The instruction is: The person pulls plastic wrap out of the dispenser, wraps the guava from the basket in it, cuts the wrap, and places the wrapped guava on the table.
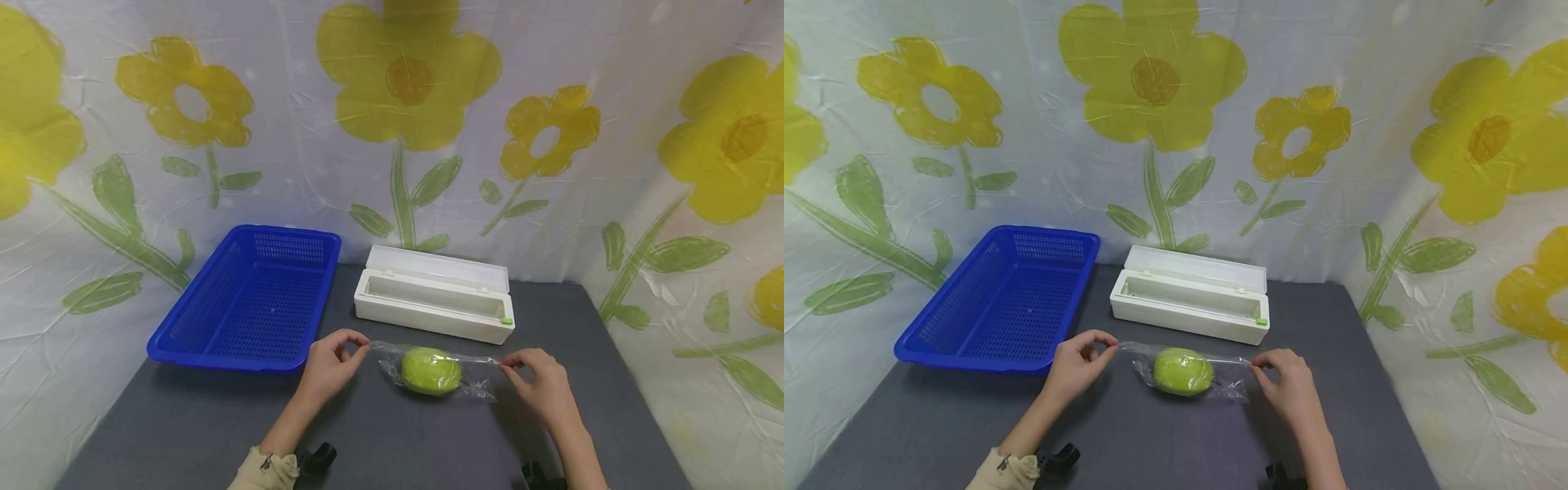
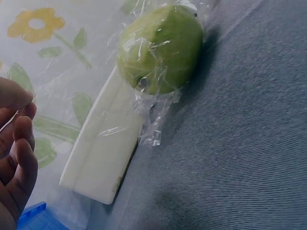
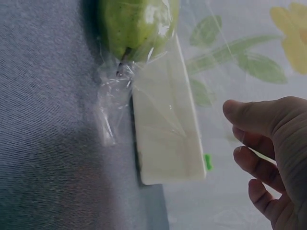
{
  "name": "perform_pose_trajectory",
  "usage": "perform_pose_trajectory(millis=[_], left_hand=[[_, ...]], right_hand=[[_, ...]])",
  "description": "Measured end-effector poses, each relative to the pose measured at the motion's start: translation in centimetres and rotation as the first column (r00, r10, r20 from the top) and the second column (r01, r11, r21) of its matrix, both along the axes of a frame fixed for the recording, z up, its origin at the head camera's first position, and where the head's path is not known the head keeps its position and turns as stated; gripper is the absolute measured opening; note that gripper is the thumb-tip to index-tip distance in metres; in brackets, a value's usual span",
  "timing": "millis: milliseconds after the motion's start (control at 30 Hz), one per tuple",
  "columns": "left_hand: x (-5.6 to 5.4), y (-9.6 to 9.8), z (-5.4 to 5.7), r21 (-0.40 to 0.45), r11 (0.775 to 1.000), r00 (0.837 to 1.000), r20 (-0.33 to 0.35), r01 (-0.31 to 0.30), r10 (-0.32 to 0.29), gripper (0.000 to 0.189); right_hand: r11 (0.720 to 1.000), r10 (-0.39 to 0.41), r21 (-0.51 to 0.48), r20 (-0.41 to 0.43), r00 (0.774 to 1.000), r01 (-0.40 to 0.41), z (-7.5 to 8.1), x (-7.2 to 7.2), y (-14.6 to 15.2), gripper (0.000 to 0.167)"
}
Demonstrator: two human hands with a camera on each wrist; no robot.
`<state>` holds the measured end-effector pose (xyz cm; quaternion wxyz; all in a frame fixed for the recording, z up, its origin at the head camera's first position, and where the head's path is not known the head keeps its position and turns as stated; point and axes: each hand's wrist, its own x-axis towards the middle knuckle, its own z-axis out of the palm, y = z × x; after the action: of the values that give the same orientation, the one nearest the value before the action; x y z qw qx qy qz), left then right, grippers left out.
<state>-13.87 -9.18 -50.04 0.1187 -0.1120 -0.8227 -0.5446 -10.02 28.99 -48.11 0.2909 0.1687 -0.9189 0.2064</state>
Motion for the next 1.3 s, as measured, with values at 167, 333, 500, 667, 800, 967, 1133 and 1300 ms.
perform_pose_trajectory(millis=[167, 333, 500, 667, 800, 967, 1133, 1300], left_hand=[[0.6, 0.0, -0.1, -0.033, 0.999, 0.998, -0.057, 0.019, -0.021, 0.013], [1.1, -0.3, -0.3, -0.084, 0.996, 0.994, -0.104, 0.035, -0.044, 0.008], [1.6, -0.4, -0.7, -0.151, 0.988, 0.988, -0.148, 0.024, -0.047, 0.012], [2.0, -0.6, -1.2, -0.215, 0.976, 0.982, -0.172, 0.035, -0.073, 0.017], [2.1, -0.7, -1.4, -0.262, 0.964, 0.987, -0.141, 0.044, -0.083, 0.019], [2.1, -0.8, -1.6, -0.308, 0.949, 0.987, -0.119, 0.070, -0.111, 0.023], [2.0, -0.8, -1.9, -0.371, 0.923, 0.988, -0.072, 0.101, -0.137, 0.024], [1.7, -0.6, -2.5, -0.484, 0.862, 0.982, -0.026, 0.152, -0.188, 0.024]], right_hand=[[0.999, 0.035, -0.026, -0.069, 0.997, -0.037, -0.4, 0.4, -0.2, 0.034], [0.998, 0.049, -0.035, -0.102, 0.994, -0.053, -0.8, 0.9, -0.3, 0.039], [0.998, 0.039, -0.035, -0.106, 0.994, -0.043, -1.5, 1.4, -0.3, 0.038], [0.997, 0.059, -0.050, -0.108, 0.992, -0.064, -2.3, 1.9, -0.2, 0.040], [0.995, 0.067, -0.066, -0.097, 0.993, -0.074, -3.0, 2.1, -0.3, 0.042], [0.994, 0.086, -0.057, -0.086, 0.993, -0.091, -3.8, 2.5, -0.3, 0.043], [0.991, 0.117, -0.056, -0.092, 0.989, -0.122, -4.6, 2.5, -0.3, 0.045], [0.989, 0.140, -0.032, -0.073, 0.988, -0.142, -5.4, 2.4, -0.5, 0.043]])
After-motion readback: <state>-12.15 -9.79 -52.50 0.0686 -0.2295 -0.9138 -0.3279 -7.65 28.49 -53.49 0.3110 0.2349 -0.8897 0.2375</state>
